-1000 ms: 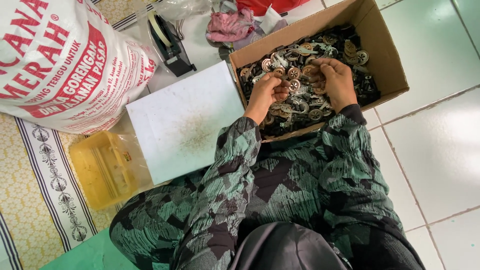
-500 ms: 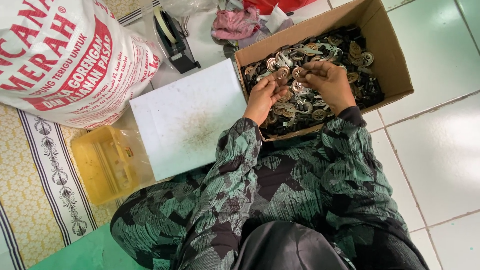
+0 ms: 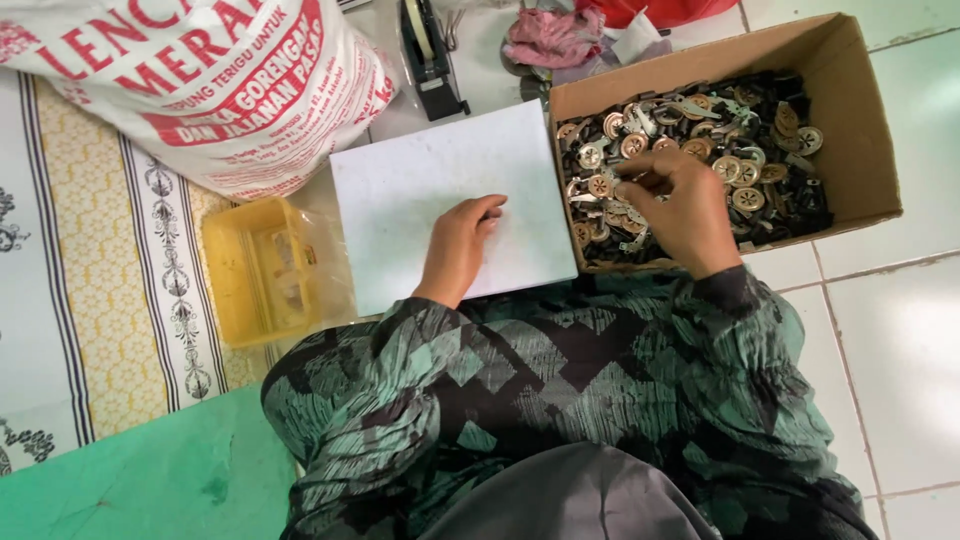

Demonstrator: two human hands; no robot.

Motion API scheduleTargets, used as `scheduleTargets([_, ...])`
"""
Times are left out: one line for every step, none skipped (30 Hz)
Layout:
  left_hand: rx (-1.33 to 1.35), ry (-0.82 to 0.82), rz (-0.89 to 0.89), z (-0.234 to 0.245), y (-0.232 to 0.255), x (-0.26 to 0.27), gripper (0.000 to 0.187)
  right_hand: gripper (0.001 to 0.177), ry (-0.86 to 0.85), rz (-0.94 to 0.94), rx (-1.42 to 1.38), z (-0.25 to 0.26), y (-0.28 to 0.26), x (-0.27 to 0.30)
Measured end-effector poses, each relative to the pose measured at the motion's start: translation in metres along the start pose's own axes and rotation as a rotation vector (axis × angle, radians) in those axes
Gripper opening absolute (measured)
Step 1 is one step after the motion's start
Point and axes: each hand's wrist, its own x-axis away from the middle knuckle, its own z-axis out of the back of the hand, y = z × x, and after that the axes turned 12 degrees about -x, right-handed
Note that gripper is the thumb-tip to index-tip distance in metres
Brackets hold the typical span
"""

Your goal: Sorting small metal hardware pieces from a large box and placing them into small plastic bags for packaging.

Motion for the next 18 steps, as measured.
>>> scheduleTargets([0.001, 0.009, 0.004, 0.010, -0.010, 0.010, 0.035, 0.023, -0.008, 0.006, 0.001, -0.018, -0.007, 0.001])
scheduleTargets([-0.137, 0.030, -0.013, 0.020, -0.020, 0.021, 0.035, 0.023, -0.051, 0.035, -0.016, -0.036, -0.015, 0.002])
scheduleTargets([-0.272, 0.051, -0.028, 0.029, -0.030, 0.032, 0.035, 0.023, -0.098, 0.064, -0.031, -0.054, -0.022, 0.003])
scheduleTargets([-0.270, 0.060, -0.020, 0.028, -0.037, 0.036, 0.035, 0.023, -0.108, 0.069, -0.029, -0.074, -0.024, 0.003])
scheduleTargets([-0.246, 0.115, -0.064, 0.026, -0.044, 0.040, 0.037, 0.021, -0.155, 0.085, -0.030, -0.094, -0.027, 0.004])
scheduleTargets([-0.223, 0.170, -0.108, 0.025, -0.052, 0.044, 0.039, 0.019, -0.203, 0.101, -0.030, -0.114, -0.029, 0.004])
scheduleTargets([-0.220, 0.176, -0.099, 0.025, -0.050, 0.042, 0.039, 0.019, -0.214, 0.103, -0.028, -0.130, -0.025, 0.001])
scheduleTargets([-0.220, 0.219, -0.140, 0.025, -0.048, 0.040, 0.039, 0.018, -0.227, 0.092, 0.001, -0.146, -0.022, -0.002])
scheduleTargets([-0.219, 0.263, -0.180, 0.024, -0.046, 0.038, 0.040, 0.017, -0.241, 0.081, 0.030, -0.161, -0.018, -0.005])
scheduleTargets([-0.215, 0.269, -0.170, 0.023, -0.047, 0.038, 0.040, 0.017, -0.253, 0.082, 0.034, -0.171, -0.013, -0.007])
scheduleTargets([-0.285, 0.273, -0.174, 0.022, -0.048, 0.037, 0.042, 0.019, -0.228, 0.075, 0.106, -0.180, -0.008, -0.011])
scheduleTargets([-0.354, 0.276, -0.178, 0.022, -0.049, 0.035, 0.046, 0.022, -0.203, 0.068, 0.179, -0.188, -0.003, -0.014])
scheduleTargets([-0.353, 0.283, -0.170, 0.024, -0.049, 0.036, 0.046, 0.022, -0.212, 0.072, 0.181, -0.193, -0.001, -0.015])
scheduleTargets([-0.331, 0.276, -0.161, 0.027, -0.048, 0.037, 0.047, 0.022, -0.189, 0.089, 0.231, -0.197, 0.001, -0.016])
scheduleTargets([-0.308, 0.266, -0.154, 0.029, -0.047, 0.037, 0.049, 0.023, -0.164, 0.104, 0.281, -0.200, 0.004, -0.016])
scheduleTargets([-0.306, 0.270, -0.148, 0.026, -0.056, 0.036, 0.049, 0.023, -0.171, 0.106, 0.283, -0.203, 0.006, -0.017])
scheduleTargets([-0.328, 0.259, -0.106, 0.022, -0.063, 0.034, 0.046, 0.022, -0.155, 0.112, 0.311, -0.205, 0.009, -0.017])
scheduleTargets([-0.351, 0.248, -0.064, 0.017, -0.070, 0.031, 0.042, 0.022, -0.139, 0.117, 0.339, -0.206, 0.012, -0.017])
